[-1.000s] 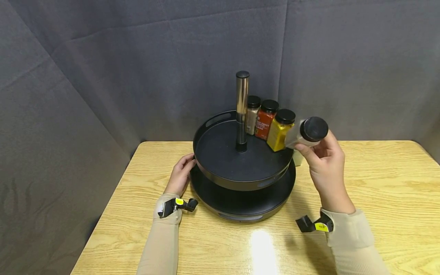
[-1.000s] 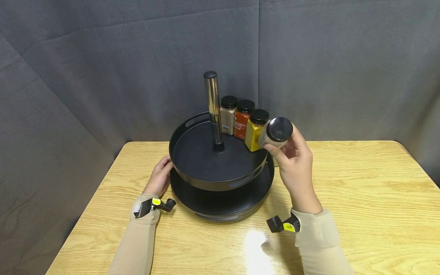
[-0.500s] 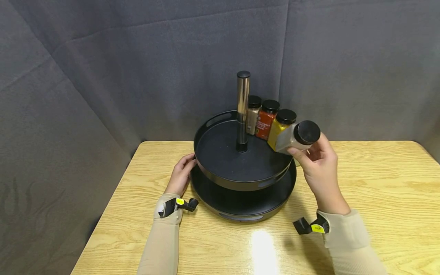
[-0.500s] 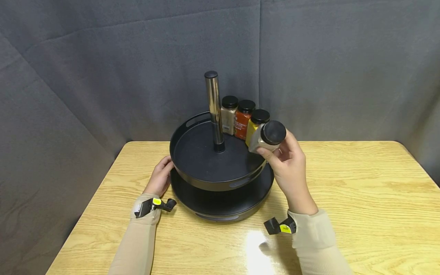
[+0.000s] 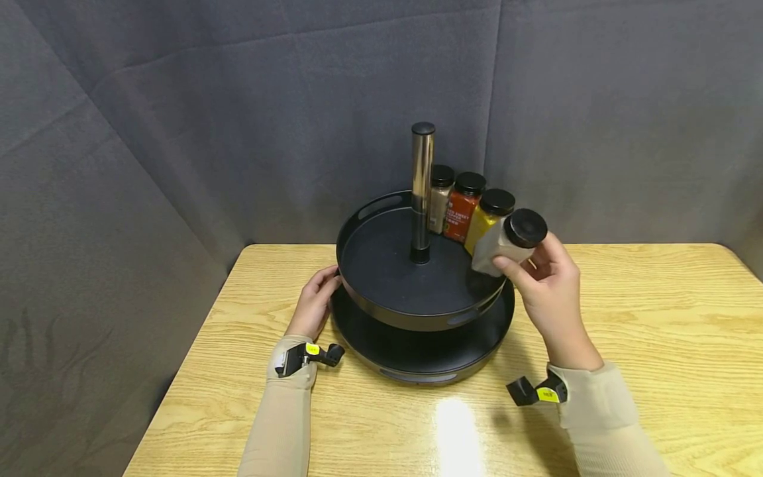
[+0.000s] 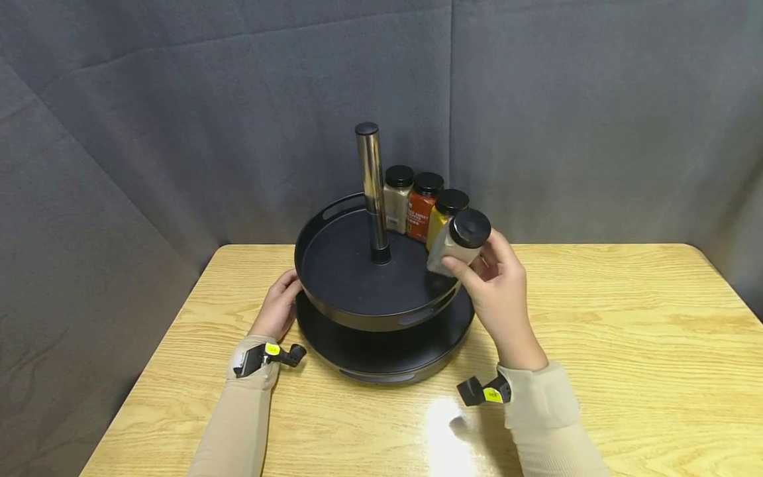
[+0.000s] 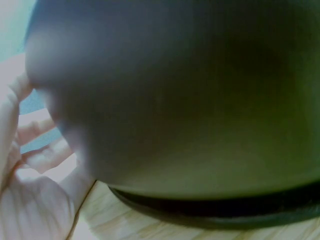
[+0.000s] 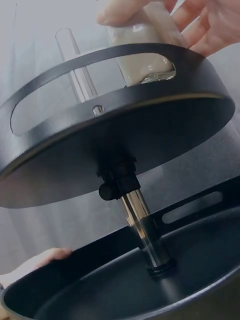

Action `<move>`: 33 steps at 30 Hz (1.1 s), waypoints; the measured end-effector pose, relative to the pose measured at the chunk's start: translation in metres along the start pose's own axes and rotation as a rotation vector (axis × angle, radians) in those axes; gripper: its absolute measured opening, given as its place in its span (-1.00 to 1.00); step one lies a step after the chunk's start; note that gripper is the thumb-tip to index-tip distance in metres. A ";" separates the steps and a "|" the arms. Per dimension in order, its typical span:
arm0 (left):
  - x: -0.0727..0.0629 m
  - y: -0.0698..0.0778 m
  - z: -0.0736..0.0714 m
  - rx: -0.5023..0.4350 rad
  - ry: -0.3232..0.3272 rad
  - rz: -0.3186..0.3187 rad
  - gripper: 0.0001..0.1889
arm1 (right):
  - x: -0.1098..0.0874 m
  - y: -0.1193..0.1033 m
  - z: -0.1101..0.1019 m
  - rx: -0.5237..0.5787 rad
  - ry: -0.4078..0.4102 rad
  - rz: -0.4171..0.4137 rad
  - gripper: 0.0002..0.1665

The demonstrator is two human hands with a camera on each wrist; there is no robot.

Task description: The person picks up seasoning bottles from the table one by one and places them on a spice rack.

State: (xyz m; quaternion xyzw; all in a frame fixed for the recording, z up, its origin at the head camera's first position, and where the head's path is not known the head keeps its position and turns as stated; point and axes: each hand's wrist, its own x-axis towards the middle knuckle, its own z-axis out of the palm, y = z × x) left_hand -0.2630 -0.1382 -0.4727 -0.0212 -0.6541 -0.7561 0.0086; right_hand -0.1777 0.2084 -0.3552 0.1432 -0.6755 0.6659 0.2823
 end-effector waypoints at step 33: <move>0.000 0.000 -0.002 -0.021 -0.011 -0.009 -0.61 | -0.004 0.012 0.009 -0.172 -0.001 -0.065 -0.31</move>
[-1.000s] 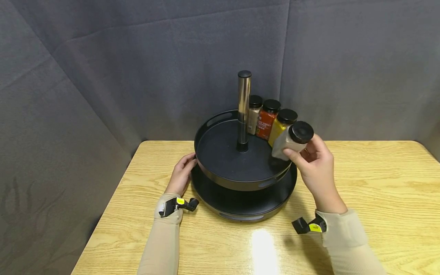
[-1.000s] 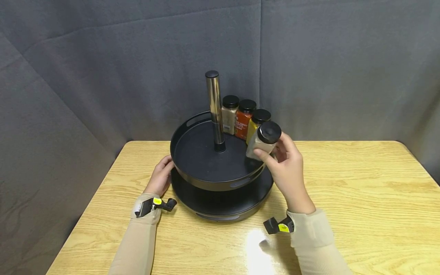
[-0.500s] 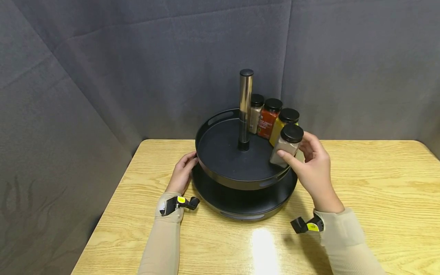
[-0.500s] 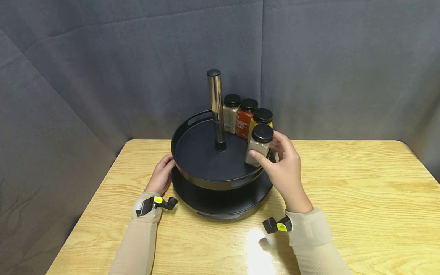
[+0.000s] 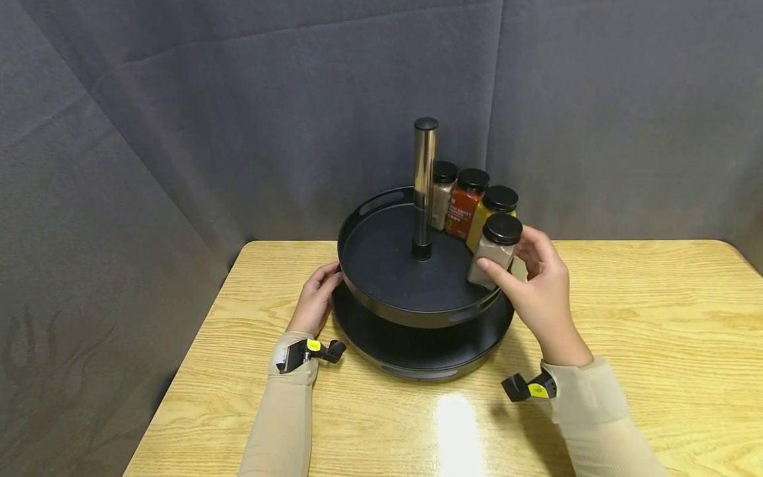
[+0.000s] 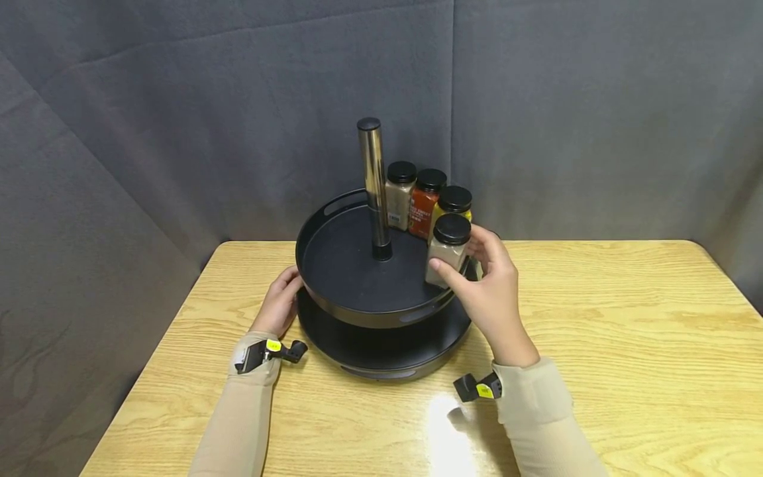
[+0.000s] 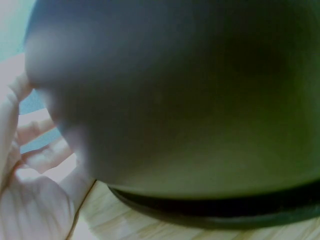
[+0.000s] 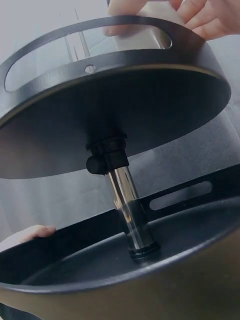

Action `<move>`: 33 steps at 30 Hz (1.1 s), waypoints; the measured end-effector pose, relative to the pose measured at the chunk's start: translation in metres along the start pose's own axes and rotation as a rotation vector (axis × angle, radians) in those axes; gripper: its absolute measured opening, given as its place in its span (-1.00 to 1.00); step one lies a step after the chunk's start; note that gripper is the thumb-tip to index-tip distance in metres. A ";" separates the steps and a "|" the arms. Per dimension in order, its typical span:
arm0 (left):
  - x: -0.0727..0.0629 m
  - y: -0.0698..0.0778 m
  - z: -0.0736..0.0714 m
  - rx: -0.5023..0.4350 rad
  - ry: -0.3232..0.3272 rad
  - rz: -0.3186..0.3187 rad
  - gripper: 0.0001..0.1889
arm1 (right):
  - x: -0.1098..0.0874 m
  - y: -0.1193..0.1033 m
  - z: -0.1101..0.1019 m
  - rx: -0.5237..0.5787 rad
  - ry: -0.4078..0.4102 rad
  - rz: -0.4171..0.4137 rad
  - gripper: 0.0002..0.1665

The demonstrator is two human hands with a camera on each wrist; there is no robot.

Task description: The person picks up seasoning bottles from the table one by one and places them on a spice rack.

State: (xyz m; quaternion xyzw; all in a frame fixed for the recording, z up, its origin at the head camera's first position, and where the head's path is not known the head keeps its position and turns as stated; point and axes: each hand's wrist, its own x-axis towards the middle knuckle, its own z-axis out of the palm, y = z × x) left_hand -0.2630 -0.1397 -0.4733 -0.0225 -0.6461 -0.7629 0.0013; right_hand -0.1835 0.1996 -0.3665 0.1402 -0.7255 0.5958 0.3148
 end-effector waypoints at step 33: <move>0.000 -0.001 -0.007 0.039 0.009 -0.010 -0.62 | 0.000 -0.003 0.007 -0.177 0.006 0.058 -0.27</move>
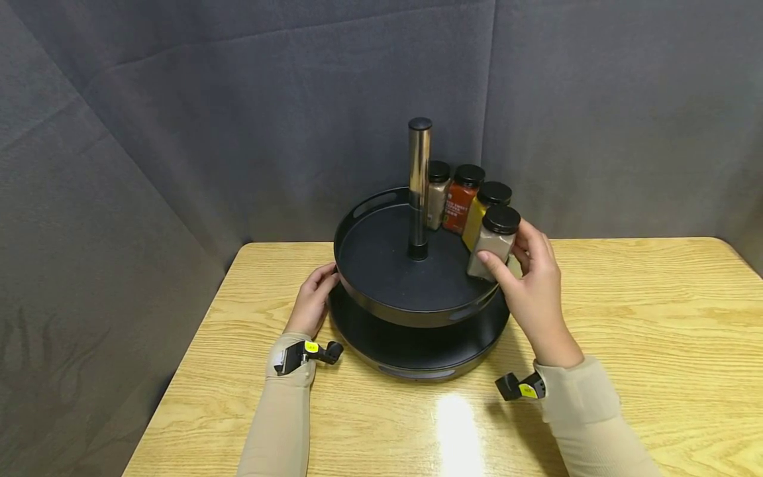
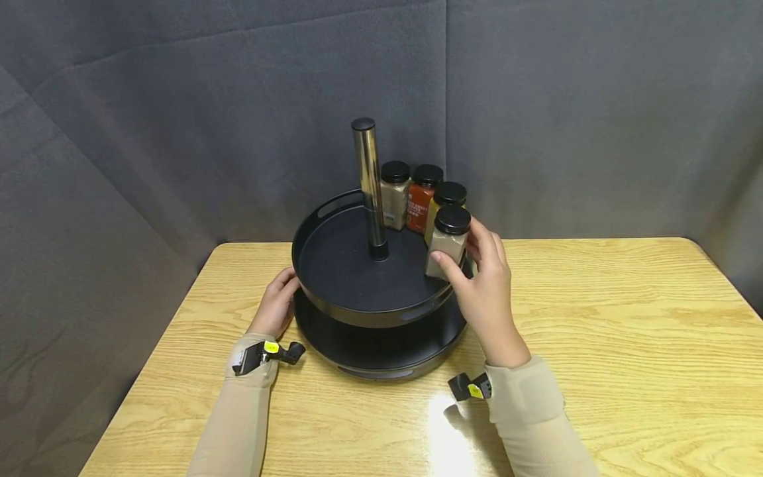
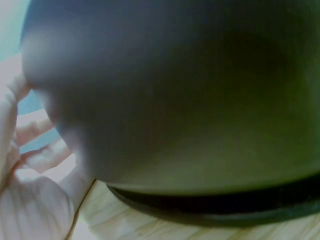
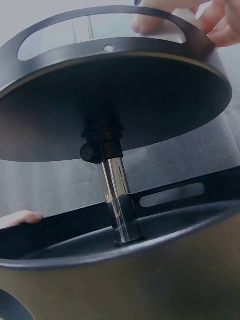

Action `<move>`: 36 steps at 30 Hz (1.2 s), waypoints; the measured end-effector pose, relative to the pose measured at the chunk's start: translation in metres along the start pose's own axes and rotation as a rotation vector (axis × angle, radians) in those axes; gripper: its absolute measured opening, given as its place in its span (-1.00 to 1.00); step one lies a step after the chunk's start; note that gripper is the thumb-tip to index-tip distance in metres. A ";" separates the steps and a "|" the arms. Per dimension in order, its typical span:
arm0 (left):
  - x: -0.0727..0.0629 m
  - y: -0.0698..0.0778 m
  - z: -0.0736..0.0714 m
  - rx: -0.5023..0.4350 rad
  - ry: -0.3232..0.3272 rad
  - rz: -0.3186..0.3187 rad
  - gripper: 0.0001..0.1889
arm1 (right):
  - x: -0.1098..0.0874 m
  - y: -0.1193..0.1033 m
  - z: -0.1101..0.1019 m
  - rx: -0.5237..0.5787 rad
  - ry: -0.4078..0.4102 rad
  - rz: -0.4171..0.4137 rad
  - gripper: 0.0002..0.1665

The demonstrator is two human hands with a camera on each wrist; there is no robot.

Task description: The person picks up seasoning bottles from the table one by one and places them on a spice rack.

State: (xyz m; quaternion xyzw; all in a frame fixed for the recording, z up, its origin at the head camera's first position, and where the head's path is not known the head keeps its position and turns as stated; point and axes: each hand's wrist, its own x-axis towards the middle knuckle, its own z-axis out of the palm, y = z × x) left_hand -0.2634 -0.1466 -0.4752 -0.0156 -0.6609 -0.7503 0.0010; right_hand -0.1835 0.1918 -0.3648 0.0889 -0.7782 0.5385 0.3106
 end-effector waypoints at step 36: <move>-0.002 0.001 0.001 -0.013 -0.002 0.007 -0.62 | 0.004 0.010 -0.010 0.094 0.004 -0.146 -0.29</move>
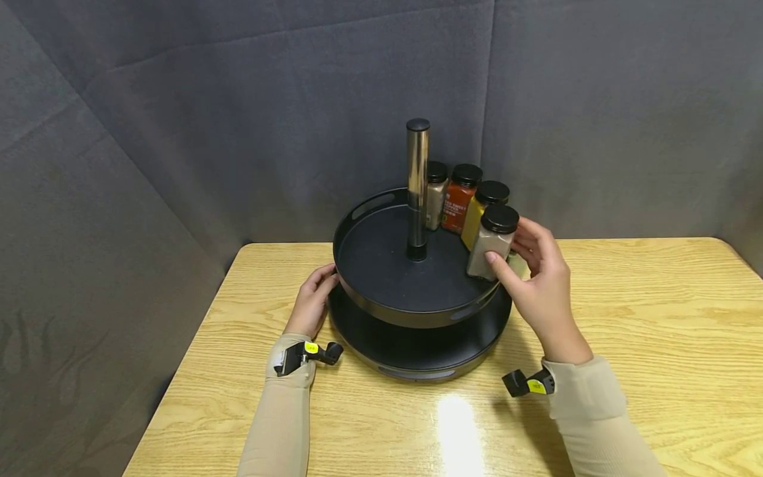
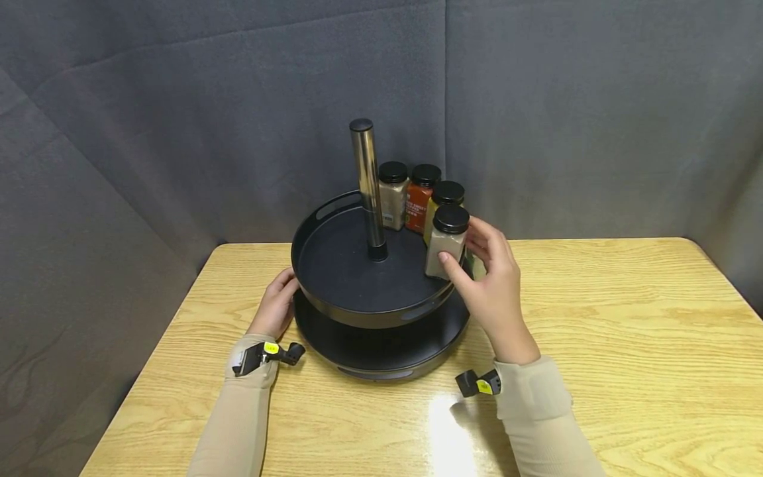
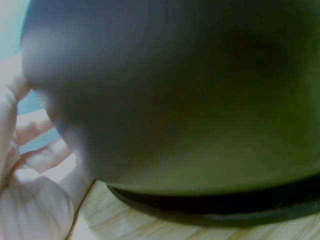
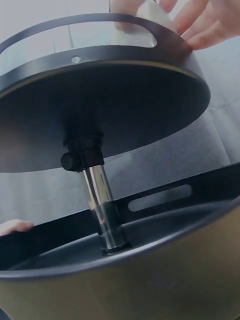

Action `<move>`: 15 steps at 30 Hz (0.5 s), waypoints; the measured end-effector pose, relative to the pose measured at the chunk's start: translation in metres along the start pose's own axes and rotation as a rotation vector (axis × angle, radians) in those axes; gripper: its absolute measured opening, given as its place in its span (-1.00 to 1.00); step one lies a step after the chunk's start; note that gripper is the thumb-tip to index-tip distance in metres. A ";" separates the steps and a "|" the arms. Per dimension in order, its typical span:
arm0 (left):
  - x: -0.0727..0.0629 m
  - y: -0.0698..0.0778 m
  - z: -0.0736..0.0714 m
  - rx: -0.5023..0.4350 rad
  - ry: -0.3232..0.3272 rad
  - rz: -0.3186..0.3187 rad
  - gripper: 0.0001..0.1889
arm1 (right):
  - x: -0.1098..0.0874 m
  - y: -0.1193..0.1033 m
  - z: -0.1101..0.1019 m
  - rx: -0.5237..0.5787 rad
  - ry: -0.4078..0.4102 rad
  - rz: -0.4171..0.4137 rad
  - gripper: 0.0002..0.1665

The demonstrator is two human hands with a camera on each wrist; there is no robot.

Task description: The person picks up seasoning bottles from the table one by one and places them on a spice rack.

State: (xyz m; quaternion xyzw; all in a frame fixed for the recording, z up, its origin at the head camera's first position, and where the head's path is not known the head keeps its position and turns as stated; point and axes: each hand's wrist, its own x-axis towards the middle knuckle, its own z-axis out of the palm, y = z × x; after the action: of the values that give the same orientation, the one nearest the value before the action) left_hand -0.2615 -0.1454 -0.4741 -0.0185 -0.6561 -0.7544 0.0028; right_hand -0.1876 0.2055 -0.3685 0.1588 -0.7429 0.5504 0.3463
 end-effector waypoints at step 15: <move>0.000 0.000 0.000 0.001 0.005 -0.008 -0.62 | 0.001 0.008 -0.009 0.120 0.009 -0.010 -0.50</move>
State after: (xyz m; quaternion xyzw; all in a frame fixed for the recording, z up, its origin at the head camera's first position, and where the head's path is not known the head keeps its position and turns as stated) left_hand -0.2617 -0.1453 -0.4739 -0.0138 -0.6563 -0.7543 0.0015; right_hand -0.1901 0.2170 -0.3724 0.1807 -0.7063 0.5927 0.3423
